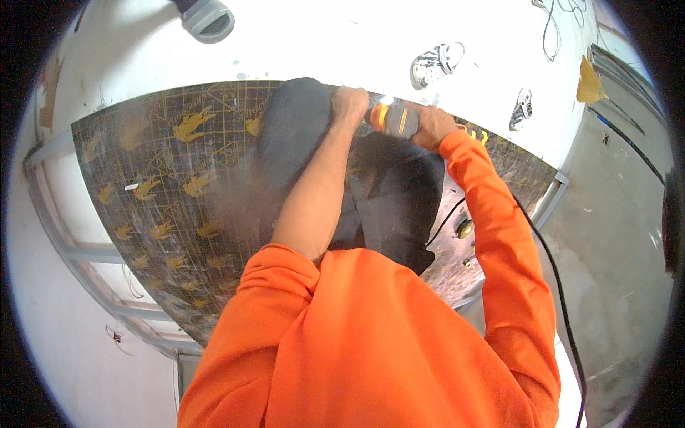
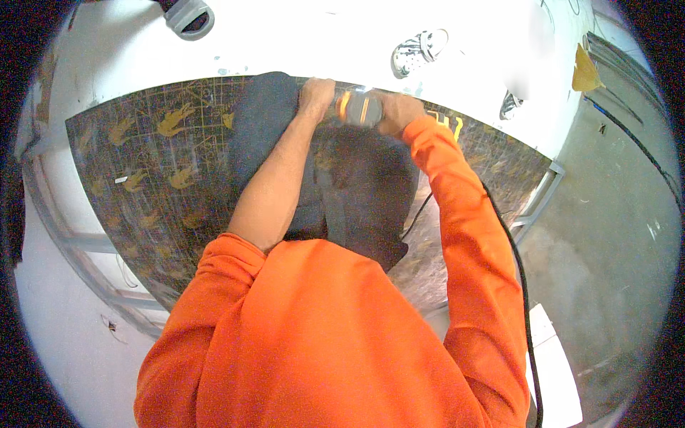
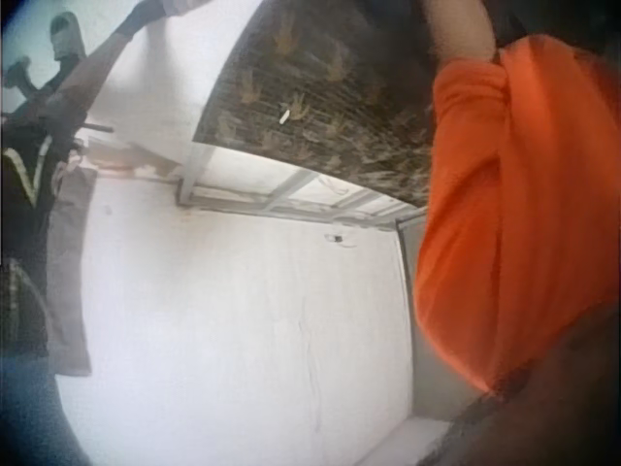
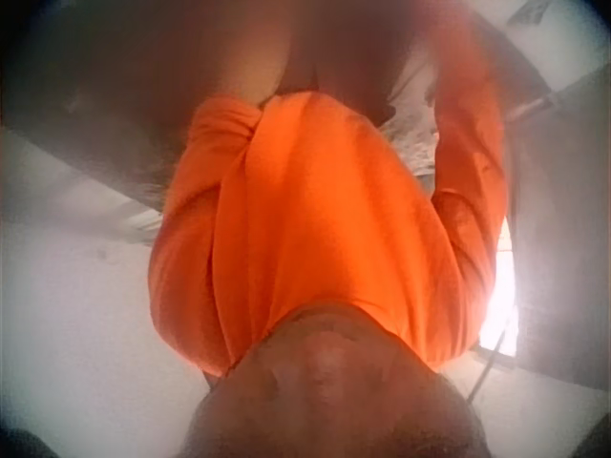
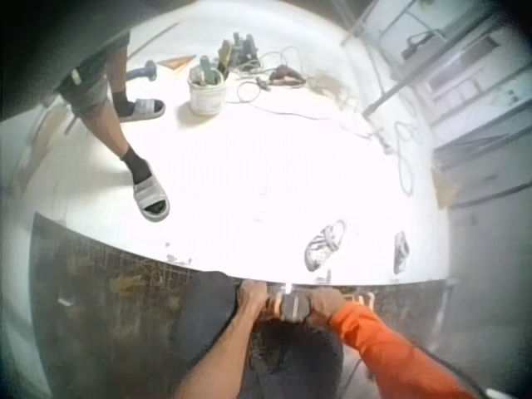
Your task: The person kneels on a large patterned tile and uses a cordless drill to drive screws into it. The person repeatedly positions the drill, drives screws, and repositions on the tile surface.
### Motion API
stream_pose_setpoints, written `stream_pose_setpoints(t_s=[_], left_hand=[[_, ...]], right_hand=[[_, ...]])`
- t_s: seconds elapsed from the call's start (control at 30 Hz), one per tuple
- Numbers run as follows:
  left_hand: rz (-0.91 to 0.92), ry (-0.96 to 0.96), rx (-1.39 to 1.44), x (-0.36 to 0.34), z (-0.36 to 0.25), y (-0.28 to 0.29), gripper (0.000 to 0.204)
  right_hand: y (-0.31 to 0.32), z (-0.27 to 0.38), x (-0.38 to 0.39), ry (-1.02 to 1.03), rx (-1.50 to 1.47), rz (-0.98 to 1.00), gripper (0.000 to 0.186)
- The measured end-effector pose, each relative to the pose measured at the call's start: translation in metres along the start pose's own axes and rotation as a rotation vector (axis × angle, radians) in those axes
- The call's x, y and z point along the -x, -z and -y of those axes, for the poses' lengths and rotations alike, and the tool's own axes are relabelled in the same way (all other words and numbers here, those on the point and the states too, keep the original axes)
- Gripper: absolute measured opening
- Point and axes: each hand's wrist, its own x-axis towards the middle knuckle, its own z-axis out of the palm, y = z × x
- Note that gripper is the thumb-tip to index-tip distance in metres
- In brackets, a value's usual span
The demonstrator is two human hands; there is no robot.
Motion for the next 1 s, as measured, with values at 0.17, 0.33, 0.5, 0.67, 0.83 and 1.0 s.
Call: stream_pose_setpoints(t_s=[0.17,0.33,0.5,0.67,0.83,1.0], left_hand=[[0.113,0.299,0.173,0.011,0.031,-0.037,0.044],[0.245,0.551,0.296,-0.007,0.072,-0.047,0.036],[0.199,0.012,-0.31,0.004,0.043,-0.034,0.026],[0.049,-0.205,-0.595,0.007,-0.027,-0.005,0.041],[-0.155,-0.544,-0.779,-0.016,-0.047,-0.012,0.059],[0.482,-0.958,-1.458,0.001,-0.009,-0.01,0.071]], right_hand=[[-0.04,-0.015,0.041,0.329,0.142,-0.195,0.07],[-0.061,-0.013,0.07,0.301,0.0,-0.281,0.059],[-0.062,-0.022,0.101,0.275,-0.143,-0.378,0.066],[-0.067,-0.036,0.113,0.222,-0.31,-0.434,0.085],[-0.086,-0.044,0.133,0.075,-0.481,-0.422,0.088],[-0.1,-0.046,0.129,-0.05,-0.599,-0.535,0.079]])
